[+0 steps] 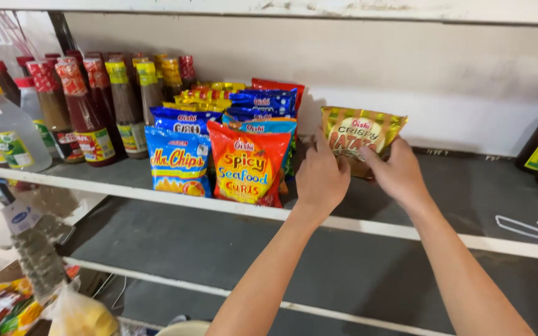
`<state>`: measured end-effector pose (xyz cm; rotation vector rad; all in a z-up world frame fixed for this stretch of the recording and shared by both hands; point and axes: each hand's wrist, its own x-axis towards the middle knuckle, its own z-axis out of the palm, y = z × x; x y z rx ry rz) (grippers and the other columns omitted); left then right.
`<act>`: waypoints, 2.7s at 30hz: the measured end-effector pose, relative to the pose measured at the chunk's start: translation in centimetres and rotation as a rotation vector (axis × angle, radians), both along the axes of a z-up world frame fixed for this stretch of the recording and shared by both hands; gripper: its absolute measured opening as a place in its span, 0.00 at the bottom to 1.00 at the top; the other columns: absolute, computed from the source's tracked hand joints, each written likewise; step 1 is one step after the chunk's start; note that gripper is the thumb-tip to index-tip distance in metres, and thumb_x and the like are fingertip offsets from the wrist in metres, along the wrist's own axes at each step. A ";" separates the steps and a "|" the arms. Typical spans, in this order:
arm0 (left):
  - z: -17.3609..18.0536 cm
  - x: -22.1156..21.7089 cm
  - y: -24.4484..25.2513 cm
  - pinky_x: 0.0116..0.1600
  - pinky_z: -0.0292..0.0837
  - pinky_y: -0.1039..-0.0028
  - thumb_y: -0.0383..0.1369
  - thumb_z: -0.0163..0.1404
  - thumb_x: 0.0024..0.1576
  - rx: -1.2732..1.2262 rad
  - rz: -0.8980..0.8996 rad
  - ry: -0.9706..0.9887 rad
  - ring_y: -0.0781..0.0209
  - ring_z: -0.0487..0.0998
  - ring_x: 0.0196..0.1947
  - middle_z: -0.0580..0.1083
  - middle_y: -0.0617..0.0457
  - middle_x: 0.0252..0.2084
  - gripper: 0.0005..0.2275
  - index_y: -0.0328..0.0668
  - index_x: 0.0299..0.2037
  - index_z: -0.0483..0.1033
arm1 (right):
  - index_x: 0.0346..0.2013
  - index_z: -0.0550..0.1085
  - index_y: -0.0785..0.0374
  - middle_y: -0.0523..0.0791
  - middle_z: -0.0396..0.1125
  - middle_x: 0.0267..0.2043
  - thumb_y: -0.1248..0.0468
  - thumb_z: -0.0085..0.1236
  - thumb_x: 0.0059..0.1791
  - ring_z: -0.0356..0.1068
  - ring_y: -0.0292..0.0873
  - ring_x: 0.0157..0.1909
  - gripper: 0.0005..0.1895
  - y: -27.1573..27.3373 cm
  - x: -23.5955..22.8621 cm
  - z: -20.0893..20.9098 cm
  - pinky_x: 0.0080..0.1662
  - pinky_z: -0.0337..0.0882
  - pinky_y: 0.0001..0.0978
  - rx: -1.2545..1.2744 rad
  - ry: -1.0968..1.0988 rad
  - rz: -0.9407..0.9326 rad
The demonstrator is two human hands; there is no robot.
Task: Taking snack packets and milk powder pouches from a cardboard box on the floor and arranging them onto a store shelf.
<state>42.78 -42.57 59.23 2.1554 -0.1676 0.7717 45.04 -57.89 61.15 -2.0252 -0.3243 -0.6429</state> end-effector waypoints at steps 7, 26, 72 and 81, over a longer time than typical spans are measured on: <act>0.9 8.1 -0.7 0.61 0.70 0.56 0.33 0.55 0.53 -0.132 -0.023 0.071 0.35 0.71 0.59 0.64 0.30 0.62 0.42 0.29 0.75 0.42 | 0.49 0.69 0.70 0.52 0.75 0.41 0.57 0.57 0.50 0.77 0.43 0.32 0.21 0.6 7.3 0.9 0.29 0.79 0.37 0.048 0.059 0.109; -1.4 24.3 0.2 0.65 0.63 0.55 0.33 0.64 0.46 -0.222 0.127 0.029 0.32 0.66 0.63 0.63 0.28 0.62 0.46 0.32 0.70 0.45 | 0.59 0.64 0.71 0.62 0.70 0.53 0.53 0.62 0.49 0.69 0.63 0.59 0.32 1.9 19.5 -0.2 0.58 0.69 0.48 -0.274 0.159 -0.190; -7.2 25.5 0.4 0.74 0.48 0.46 0.31 0.61 0.49 0.442 0.123 0.303 0.17 0.45 0.73 0.37 0.14 0.72 0.43 0.34 0.72 0.45 | 0.73 0.51 0.55 0.37 0.24 0.83 0.73 0.54 0.39 0.39 0.50 0.82 0.48 -1.0 25.0 -6.7 0.67 0.63 0.43 -0.778 0.136 0.138; -7.4 25.4 0.0 0.72 0.52 0.48 0.31 0.59 0.50 0.492 0.160 0.256 0.17 0.52 0.69 0.39 0.12 0.71 0.42 0.29 0.72 0.46 | 0.75 0.43 0.35 0.51 0.24 0.81 0.74 0.57 0.40 0.53 0.55 0.75 0.57 -0.3 21.9 -4.9 0.64 0.63 0.47 -0.658 0.189 0.092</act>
